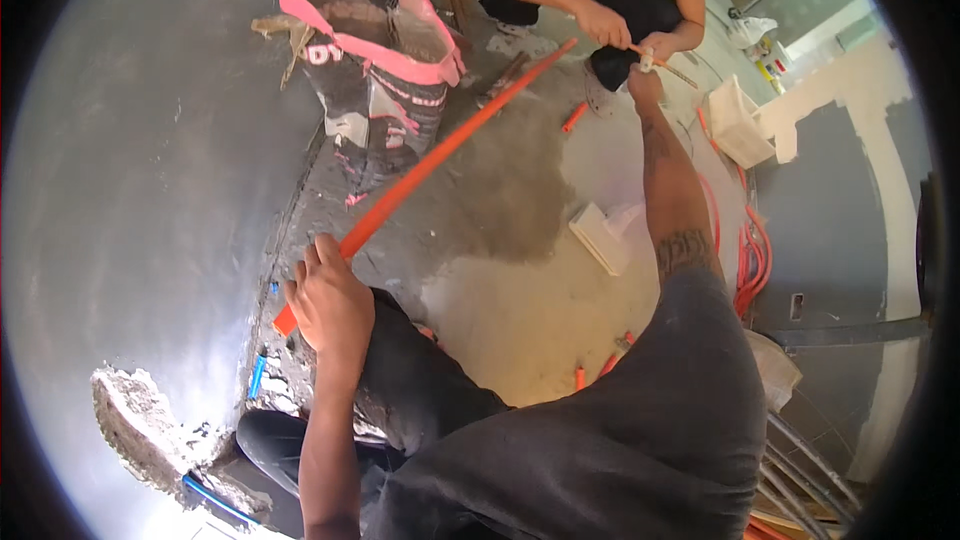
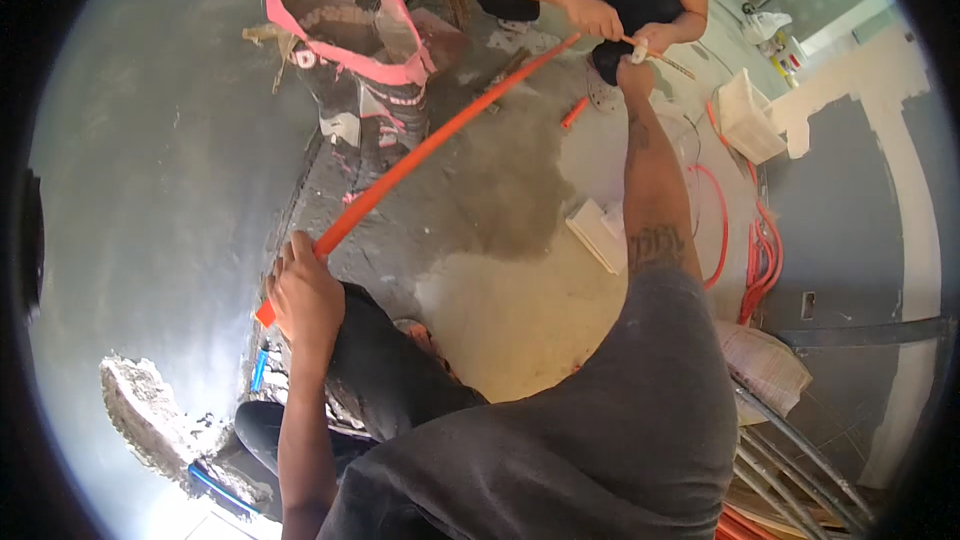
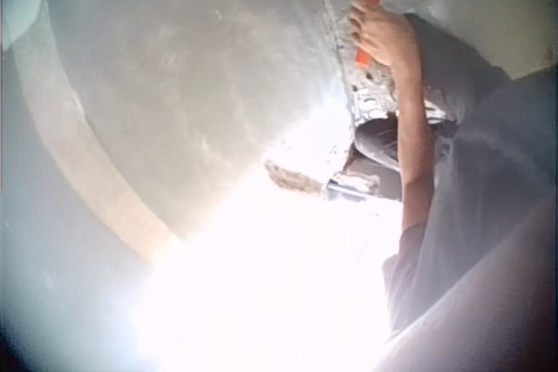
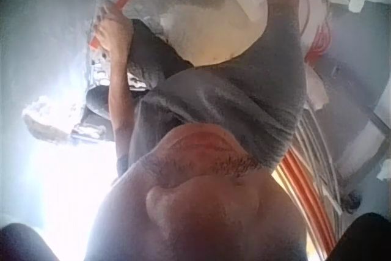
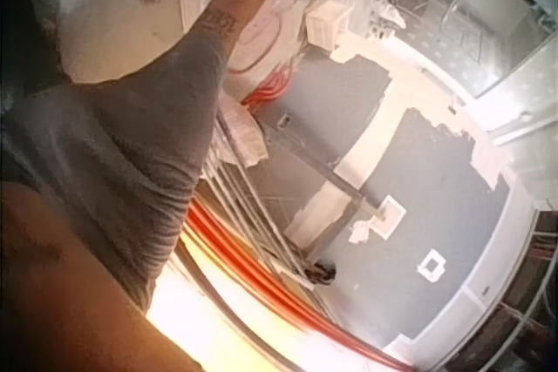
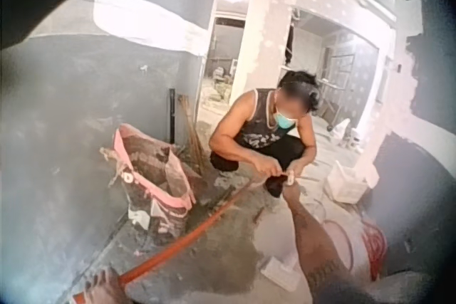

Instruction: The person cuts a piece of orange conduit with a hand saw, then walks through a room containing cement bags and picks up a different piece of conduit from a pile on a balcony.

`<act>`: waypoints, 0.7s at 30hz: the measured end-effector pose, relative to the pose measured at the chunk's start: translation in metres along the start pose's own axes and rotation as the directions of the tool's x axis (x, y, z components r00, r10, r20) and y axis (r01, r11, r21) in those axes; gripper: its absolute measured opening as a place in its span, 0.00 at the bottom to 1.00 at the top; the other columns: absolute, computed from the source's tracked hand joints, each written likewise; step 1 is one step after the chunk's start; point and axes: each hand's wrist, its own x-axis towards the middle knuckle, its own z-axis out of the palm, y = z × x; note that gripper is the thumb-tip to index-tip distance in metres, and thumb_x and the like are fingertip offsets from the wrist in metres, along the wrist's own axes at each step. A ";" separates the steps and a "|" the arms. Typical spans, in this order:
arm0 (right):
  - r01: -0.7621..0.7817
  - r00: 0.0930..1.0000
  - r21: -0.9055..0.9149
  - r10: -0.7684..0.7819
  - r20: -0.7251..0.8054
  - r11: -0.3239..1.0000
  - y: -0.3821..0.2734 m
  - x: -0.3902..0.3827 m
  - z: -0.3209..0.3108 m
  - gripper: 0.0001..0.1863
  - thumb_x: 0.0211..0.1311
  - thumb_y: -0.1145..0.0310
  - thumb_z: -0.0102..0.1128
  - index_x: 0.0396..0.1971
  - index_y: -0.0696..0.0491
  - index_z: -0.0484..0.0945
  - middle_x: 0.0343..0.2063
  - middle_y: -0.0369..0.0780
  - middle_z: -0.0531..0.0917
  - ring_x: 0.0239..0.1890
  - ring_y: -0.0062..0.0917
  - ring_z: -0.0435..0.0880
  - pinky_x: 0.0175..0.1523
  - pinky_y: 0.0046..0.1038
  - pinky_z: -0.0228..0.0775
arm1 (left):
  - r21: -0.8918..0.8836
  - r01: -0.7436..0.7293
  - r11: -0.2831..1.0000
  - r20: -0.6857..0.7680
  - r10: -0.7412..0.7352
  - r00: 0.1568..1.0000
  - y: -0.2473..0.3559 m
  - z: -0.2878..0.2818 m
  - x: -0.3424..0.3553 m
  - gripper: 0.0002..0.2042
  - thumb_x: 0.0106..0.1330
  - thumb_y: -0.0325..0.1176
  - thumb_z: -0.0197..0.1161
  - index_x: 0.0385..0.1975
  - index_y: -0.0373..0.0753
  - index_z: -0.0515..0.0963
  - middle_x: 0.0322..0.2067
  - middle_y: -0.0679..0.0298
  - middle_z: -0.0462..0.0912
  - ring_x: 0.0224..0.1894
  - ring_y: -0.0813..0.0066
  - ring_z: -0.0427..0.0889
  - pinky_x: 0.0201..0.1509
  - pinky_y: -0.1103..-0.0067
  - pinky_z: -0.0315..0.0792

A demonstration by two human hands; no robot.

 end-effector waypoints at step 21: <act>-0.105 0.988 0.091 0.114 -0.104 0.990 -0.015 -0.026 -0.004 0.22 0.51 0.57 0.58 0.34 0.63 0.79 0.33 0.55 0.82 0.40 0.48 0.82 0.46 0.42 0.73 | -0.022 0.005 1.000 0.014 -0.004 1.000 0.002 0.000 0.004 0.06 0.59 0.27 0.57 0.34 0.38 0.70 0.33 0.59 0.79 0.40 0.57 0.78 0.43 0.64 0.67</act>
